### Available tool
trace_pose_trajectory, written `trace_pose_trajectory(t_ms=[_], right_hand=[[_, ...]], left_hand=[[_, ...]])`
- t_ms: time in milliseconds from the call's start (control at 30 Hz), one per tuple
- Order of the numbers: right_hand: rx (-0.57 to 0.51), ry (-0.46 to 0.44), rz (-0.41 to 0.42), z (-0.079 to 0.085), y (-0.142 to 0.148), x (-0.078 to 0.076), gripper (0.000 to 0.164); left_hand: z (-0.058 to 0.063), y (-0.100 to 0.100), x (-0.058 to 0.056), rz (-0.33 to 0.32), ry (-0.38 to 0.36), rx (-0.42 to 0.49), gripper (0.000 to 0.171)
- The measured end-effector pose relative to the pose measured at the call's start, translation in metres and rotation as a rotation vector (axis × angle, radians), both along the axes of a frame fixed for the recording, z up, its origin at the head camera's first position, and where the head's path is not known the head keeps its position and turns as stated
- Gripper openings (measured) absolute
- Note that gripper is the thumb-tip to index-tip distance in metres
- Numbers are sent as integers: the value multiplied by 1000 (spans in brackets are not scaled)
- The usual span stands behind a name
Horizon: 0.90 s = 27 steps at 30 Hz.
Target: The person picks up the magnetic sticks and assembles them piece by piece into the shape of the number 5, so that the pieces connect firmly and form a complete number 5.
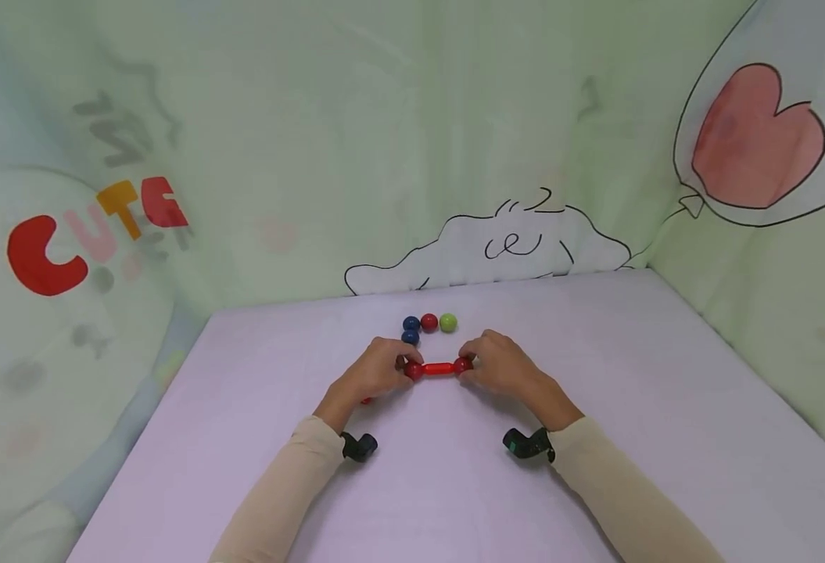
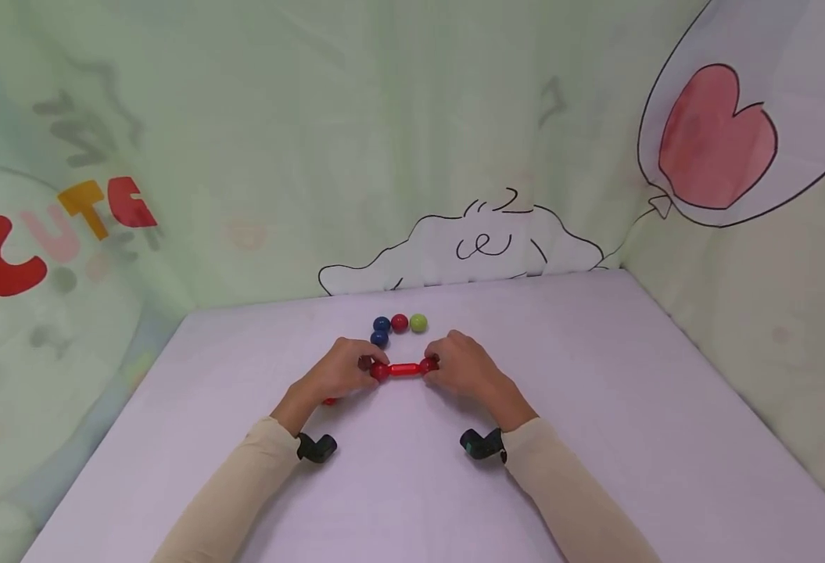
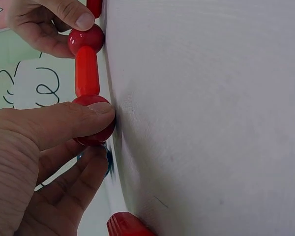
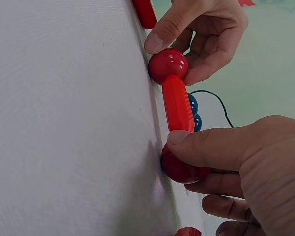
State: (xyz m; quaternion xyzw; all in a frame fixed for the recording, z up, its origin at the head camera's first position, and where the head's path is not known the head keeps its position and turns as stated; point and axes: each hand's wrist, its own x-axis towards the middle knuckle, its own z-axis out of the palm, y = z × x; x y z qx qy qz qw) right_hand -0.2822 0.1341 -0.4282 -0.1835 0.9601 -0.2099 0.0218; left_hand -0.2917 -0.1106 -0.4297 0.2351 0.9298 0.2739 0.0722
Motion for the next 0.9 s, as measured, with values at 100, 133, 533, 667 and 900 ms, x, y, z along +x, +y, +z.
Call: trace_pose_trajectory(t_ms=[100,133,533,667,900], right_hand=[[0,-1,2,2,2,0,37],[1,2,5,2,2,0,37],[-2,-16,26,3,1,1,38],[-5,-28,18,4,2,1,39],[-13,-6,24,4,2,2,38]], left_hand=[[-1,0,-2,-4,-3,15,32],[-1,1,-3,-6,-9,21,32],[-2,-4,-1,37,-44,-10,44],[-5,-9,-1,41,-28,-14,49],[-7,-27,2,65,-5,7,41]])
